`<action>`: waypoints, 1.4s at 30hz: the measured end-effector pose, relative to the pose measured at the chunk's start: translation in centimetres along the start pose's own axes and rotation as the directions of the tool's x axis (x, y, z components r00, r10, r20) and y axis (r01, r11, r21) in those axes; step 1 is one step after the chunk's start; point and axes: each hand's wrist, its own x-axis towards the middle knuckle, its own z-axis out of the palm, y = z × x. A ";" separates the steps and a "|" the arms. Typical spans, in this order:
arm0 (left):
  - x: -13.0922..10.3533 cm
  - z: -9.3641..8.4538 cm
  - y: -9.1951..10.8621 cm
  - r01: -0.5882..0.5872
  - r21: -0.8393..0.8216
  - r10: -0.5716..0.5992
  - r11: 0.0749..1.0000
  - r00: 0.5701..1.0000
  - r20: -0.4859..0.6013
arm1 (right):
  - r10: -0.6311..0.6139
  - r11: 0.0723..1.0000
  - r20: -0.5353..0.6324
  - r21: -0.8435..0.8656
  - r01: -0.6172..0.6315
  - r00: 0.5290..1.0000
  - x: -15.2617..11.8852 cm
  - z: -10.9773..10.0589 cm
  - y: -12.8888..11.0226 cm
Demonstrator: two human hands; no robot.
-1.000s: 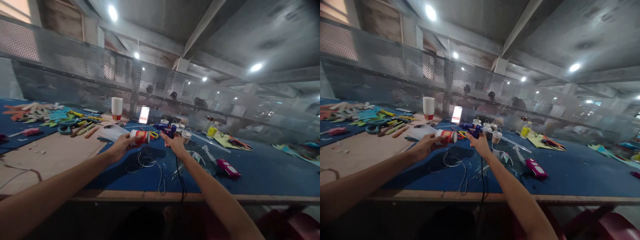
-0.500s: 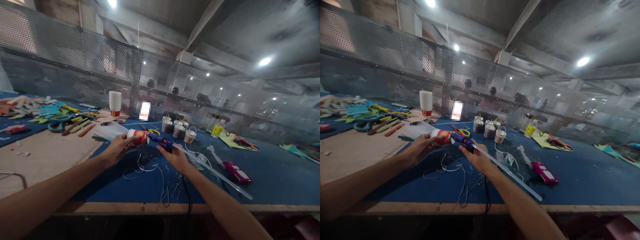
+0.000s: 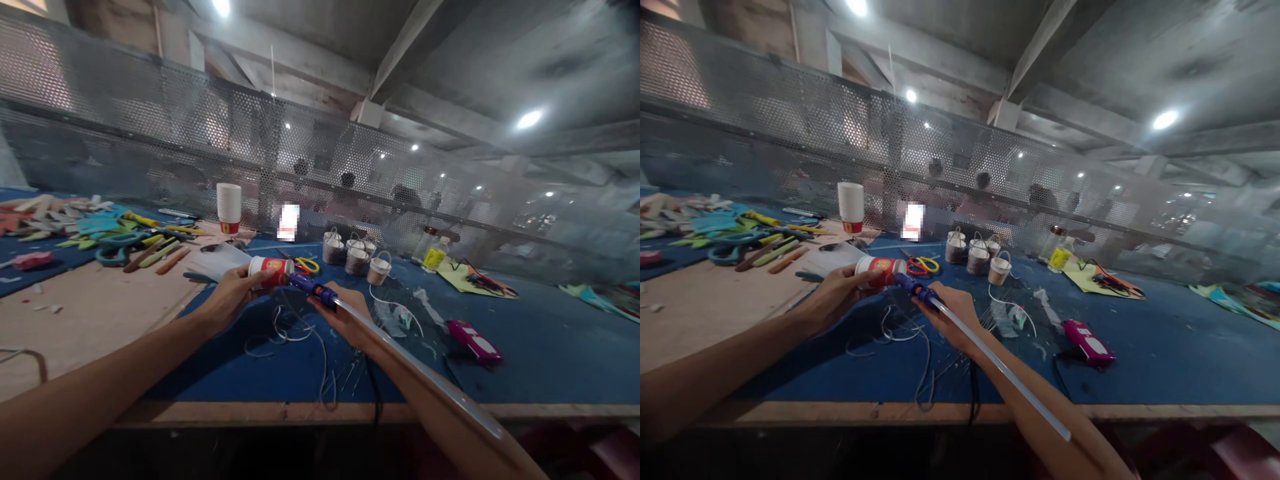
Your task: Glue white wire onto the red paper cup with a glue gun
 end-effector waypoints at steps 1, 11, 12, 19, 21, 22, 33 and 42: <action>0.0 0.0 0.0 -0.005 0.007 0.005 1.000 1.000 -0.003 | 0.001 1.000 0.007 0.000 -0.001 1.000 0.0 0.0 0.0; 0.0 0.1 0.1 -0.021 0.012 0.022 1.000 1.000 -0.006 | -0.014 0.999 0.010 -0.034 0.014 1.000 -0.2 -0.2 0.1; 0.0 0.1 0.1 -0.021 0.011 0.021 1.000 1.000 -0.007 | -0.012 0.999 0.013 -0.036 0.013 1.000 -0.2 -0.2 0.1; 0.2 0.0 0.0 -0.008 -0.009 0.008 1.000 1.000 -0.020 | -0.030 0.995 0.017 -0.092 0.031 0.999 -0.2 -0.1 0.3; 0.2 -0.1 -0.1 -0.009 -0.008 0.008 1.000 1.000 -0.014 | -0.032 0.993 0.016 -0.111 0.034 0.999 -0.3 0.0 0.3; 0.2 -0.1 -0.1 -0.009 -0.007 0.009 1.000 1.000 -0.013 | -0.030 0.993 0.015 -0.117 0.032 0.999 -0.3 0.0 0.3; 0.1 0.1 0.0 -0.017 -0.004 0.017 1.000 1.000 -0.026 | -0.021 0.995 0.029 -0.096 0.024 0.999 -0.3 0.0 0.5; 0.0 -0.1 0.0 -0.012 -0.004 0.012 1.000 1.000 0.000 | -0.020 0.993 0.013 -0.114 0.021 1.000 -0.3 0.2 0.6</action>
